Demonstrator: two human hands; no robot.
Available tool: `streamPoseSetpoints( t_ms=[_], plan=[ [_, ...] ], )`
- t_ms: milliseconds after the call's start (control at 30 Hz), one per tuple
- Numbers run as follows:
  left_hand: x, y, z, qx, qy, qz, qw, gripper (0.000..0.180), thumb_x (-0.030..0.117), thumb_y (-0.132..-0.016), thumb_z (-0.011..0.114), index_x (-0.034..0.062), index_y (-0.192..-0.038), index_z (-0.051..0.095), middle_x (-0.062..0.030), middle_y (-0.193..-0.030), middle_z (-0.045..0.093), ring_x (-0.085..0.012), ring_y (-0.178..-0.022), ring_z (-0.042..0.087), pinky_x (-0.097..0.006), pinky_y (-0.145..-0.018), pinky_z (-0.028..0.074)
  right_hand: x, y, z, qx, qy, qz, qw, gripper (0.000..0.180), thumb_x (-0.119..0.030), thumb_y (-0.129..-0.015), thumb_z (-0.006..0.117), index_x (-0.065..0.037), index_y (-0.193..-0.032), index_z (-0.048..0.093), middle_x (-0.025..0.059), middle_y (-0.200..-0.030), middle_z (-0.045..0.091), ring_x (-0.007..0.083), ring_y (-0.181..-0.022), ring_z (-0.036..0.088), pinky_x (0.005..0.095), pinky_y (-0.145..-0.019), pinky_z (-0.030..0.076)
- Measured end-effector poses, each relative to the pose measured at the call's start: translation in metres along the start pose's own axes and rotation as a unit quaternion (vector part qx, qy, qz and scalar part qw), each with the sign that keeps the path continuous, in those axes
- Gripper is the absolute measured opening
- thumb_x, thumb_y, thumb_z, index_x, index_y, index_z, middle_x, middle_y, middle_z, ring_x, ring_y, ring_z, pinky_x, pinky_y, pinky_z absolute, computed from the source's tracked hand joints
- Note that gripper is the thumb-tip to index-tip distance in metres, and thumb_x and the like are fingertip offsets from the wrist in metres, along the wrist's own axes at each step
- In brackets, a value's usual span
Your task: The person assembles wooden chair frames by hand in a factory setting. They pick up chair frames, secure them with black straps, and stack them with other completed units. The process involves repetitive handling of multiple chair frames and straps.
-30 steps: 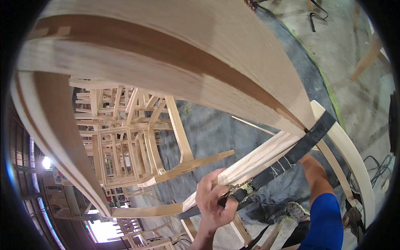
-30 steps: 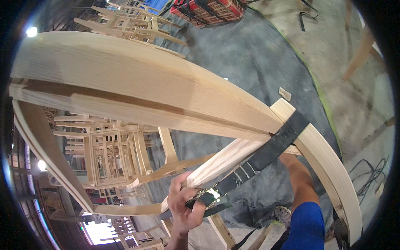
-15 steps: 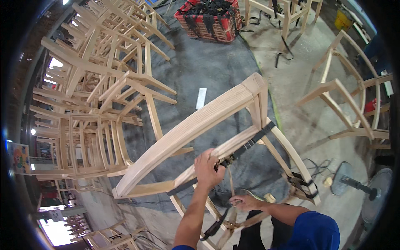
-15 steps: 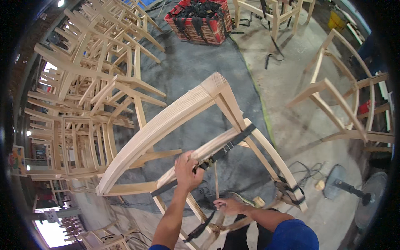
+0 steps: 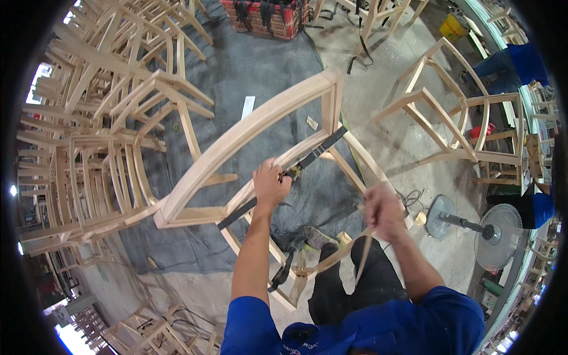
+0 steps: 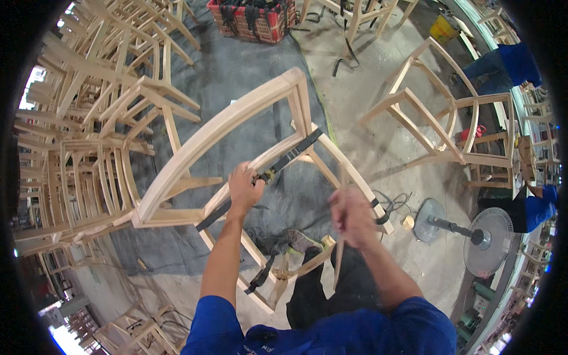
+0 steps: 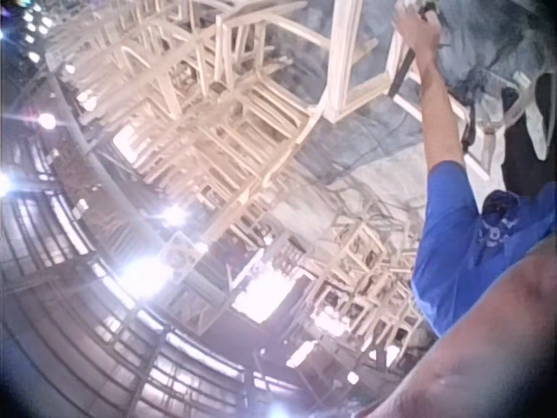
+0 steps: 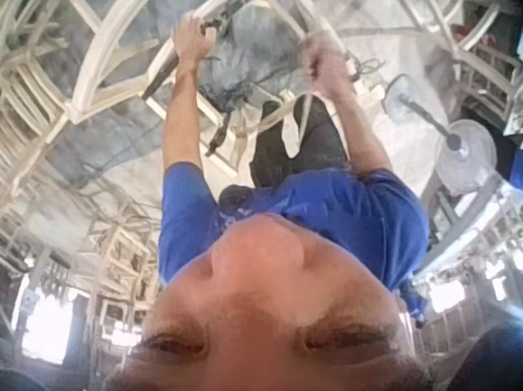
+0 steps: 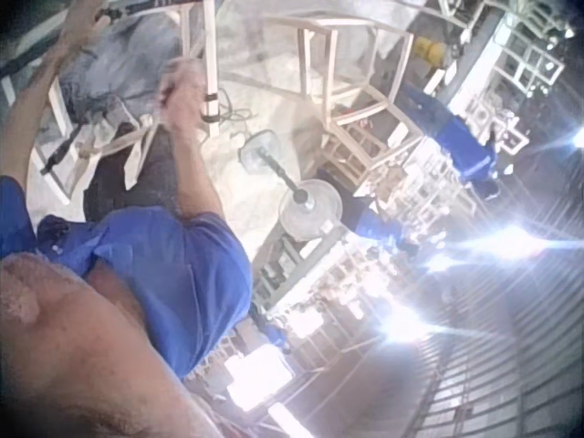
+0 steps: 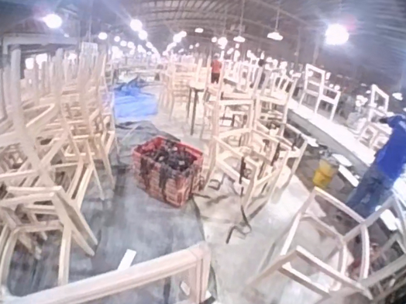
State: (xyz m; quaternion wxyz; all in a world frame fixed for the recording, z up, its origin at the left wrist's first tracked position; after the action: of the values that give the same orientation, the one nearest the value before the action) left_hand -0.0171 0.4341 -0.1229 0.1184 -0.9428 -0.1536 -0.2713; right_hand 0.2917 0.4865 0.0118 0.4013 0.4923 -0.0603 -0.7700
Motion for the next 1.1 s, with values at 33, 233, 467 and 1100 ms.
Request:
streamPoseSetpoints(
  t_ms=[33, 233, 467, 1100],
  plan=[
    [0.0, 0.0, 0.0, 0.0, -0.001, 0.006, 1.0, 0.02, 0.022, -0.071, 0.065, 0.0061, -0.083, 0.064, -0.0184, -0.124, 0.06, -0.0386, -0.116, 0.055, -0.051, -0.099, 0.04, 0.045, -0.004, -0.005, 0.019, 0.008, 0.048, 0.999, 0.034, -0.038, -0.108, 0.048, -0.005, -0.106, 0.057, 0.0039, -0.072, 0.055, 0.0089, -0.055, 0.05, 0.0244, -0.047, 0.04],
    [0.001, 0.003, -0.004, 0.015, -0.012, 0.042, 0.999, 0.021, 0.017, -0.071, 0.066, 0.0066, -0.087, 0.059, -0.0179, -0.124, 0.06, -0.0395, -0.114, 0.055, -0.051, -0.096, 0.04, 0.15, -0.016, 0.021, 0.075, 0.117, 0.08, 0.987, 0.03, -0.03, -0.109, 0.047, -0.003, -0.109, 0.06, -0.0018, -0.076, 0.053, 0.0044, -0.056, 0.047, 0.0222, -0.048, 0.04],
    [0.001, 0.002, -0.003, 0.036, -0.008, 0.04, 0.999, 0.02, 0.014, -0.071, 0.066, 0.0076, -0.088, 0.059, -0.0164, -0.123, 0.059, -0.0382, -0.112, 0.056, -0.051, -0.096, 0.039, -0.029, -0.033, 0.083, 0.11, 0.225, -0.163, 0.954, 0.03, -0.03, -0.109, 0.045, -0.003, -0.11, 0.059, -0.0022, -0.069, 0.051, 0.0037, -0.048, 0.046, 0.0201, -0.042, 0.04],
    [0.031, 0.018, -0.002, 0.055, -0.068, -0.077, 0.993, 0.016, 0.016, -0.07, 0.07, 0.0085, -0.082, 0.063, -0.01, -0.093, 0.052, -0.0342, -0.093, 0.055, -0.048, -0.081, 0.043, 0.121, -0.129, 0.032, -0.024, 0.003, 0.356, 0.934, 0.028, -0.028, -0.108, 0.046, -0.002, -0.112, 0.056, -0.0021, -0.068, 0.045, 0.0059, -0.046, 0.035, 0.0234, -0.035, 0.026]
  ],
)
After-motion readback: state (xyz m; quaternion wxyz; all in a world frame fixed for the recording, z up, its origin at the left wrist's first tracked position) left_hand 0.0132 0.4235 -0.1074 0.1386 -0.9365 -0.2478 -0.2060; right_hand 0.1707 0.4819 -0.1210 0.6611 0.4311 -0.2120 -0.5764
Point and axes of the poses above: each hand's wrist, its own y-axis away from the middle knuckle, its own z-axis out of the palm, x = y × z, the point moved 4 cm from there along -y, towards the middle knuckle
